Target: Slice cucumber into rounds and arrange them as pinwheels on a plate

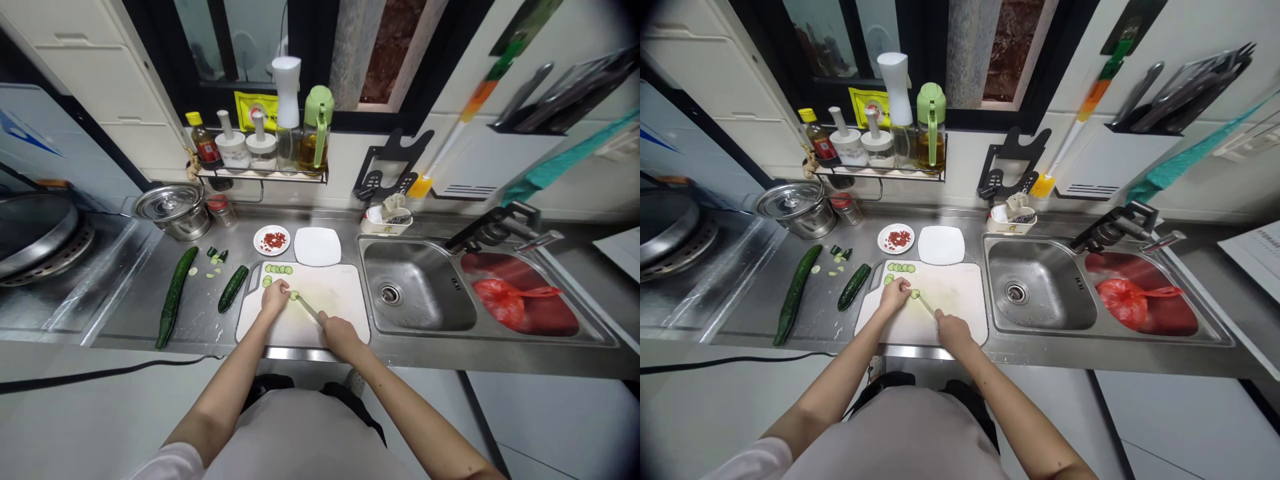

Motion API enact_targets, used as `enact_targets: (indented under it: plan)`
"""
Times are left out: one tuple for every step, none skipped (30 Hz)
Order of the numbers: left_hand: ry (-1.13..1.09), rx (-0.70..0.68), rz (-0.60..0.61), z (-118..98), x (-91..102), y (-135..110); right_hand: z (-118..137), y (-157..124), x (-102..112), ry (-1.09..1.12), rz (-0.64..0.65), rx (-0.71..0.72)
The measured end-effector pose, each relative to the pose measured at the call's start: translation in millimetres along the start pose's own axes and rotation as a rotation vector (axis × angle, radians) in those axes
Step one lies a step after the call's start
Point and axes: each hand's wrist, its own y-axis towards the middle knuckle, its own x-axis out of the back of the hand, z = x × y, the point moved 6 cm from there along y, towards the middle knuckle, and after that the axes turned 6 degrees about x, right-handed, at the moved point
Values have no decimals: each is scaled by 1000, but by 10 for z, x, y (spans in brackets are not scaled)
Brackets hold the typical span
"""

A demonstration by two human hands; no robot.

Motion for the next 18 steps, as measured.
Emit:
enact_targets:
  plan:
    - [4, 4, 2, 1, 1, 5, -3, 10, -9, 1, -1, 2]
    - [7, 6, 4, 2, 0, 10, -4, 20, -19, 2, -4, 7]
    - [11, 7, 5, 4, -1, 15, -5, 29, -27, 3, -8, 11]
    - [13, 7, 6, 6, -4, 21, -4, 39, -33, 2, -12, 14]
    - [14, 7, 7, 8, -7, 26, -2, 47, -37, 1, -14, 16]
    - [14, 8, 9, 10, -11, 31, 2, 55, -38, -1, -13, 17]
    - [14, 9, 10, 12, -15, 34, 8, 63, -37, -2, -12, 16]
    - [13, 11, 11, 14, -17, 36, 15, 69, -32, -2, -10, 14]
    - [12, 12, 13, 15, -18, 37, 22, 75, -24, -1, -8, 13]
    - [10, 12, 15, 15, -18, 36, 30, 81, -16, -1, -7, 12]
    - [7, 12, 15, 14, -16, 34, 37, 86, -7, -1, -5, 10]
    - [4, 10, 15, 13, -12, 31, 44, 90, 2, -2, -5, 10]
    - [0, 9, 14, 12, -7, 28, 50, 93, 9, -3, -5, 11]
    - [-3, 9, 12, 12, -3, 25, 54, 95, 16, -3, -6, 10]
    - [-5, 10, 10, 12, 2, 22, 56, 97, 21, -4, -7, 10]
    - [-6, 12, 8, 12, 5, 19, 58, 98, 25, -4, -8, 10]
    - [-5, 14, 7, 12, 6, 17, 60, 100, 27, -6, -9, 11]
    - [-3, 17, 8, 12, 6, 16, 61, 103, 27, -8, -7, 10]
